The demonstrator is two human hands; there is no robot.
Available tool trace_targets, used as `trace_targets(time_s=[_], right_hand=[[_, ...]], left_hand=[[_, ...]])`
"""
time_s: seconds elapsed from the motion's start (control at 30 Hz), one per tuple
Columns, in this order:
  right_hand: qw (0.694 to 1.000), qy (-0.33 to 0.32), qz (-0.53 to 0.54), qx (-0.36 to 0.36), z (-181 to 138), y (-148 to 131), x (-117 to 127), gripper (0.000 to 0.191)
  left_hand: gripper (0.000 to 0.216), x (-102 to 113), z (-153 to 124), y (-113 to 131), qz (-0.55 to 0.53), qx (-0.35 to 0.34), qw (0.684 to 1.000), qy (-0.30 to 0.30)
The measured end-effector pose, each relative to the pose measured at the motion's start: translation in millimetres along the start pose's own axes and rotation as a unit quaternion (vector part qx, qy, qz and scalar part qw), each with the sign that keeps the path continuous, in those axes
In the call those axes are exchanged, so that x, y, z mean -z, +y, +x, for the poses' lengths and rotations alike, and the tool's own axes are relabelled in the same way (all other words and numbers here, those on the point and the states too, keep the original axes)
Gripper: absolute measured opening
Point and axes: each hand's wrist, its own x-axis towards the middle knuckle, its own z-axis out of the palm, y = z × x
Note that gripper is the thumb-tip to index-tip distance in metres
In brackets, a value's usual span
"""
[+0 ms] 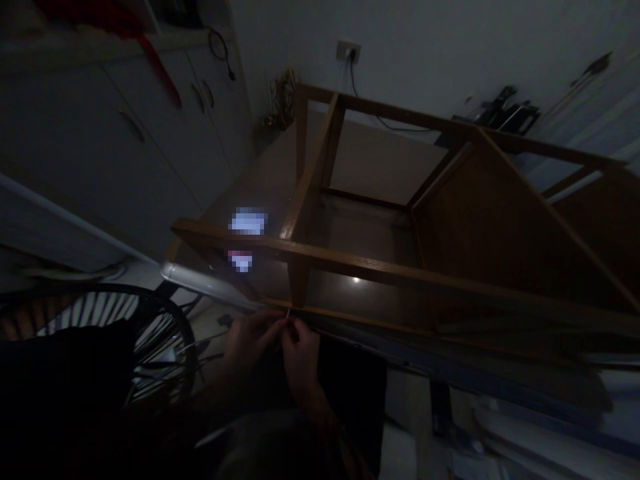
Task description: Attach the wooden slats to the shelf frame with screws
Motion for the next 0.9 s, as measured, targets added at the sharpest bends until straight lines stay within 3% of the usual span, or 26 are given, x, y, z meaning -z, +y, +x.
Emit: trace_targets(time_s=[0.23,0.4,0.53,0.73,0.9], right_hand=[[0.992,-0.015,0.118,-0.047,-0.9,-9.9,-9.4,0.034],[0.955,-0.052,0.265,-0.121,-4.6,-23.9,-15.4,0.040],[0.921,-0.084,0.358,-0.131,-6.5,-24.6,-18.5,0.040],[0.895,-0.115,0.406,-0.140,-5.7,-19.8,-16.6,0.035],[0.913,-0.118,0.368,-0.133,-6.2,-23.4,-13.1,0.037]], left_hand=[[0.028,3.8,-7.9,-10.4,-0.076,-0.034,0.996,0.036],[0.027,12.1,-13.7,-20.6,-0.109,-0.033,0.987,0.112],[0.025,15.1,-9.7,-14.8,-0.107,-0.066,0.986,0.106],[0.021,10.8,-2.0,1.7,-0.105,-0.098,0.985,0.099],[0.019,13.0,0.8,9.7,-0.064,-0.132,0.985,0.091]])
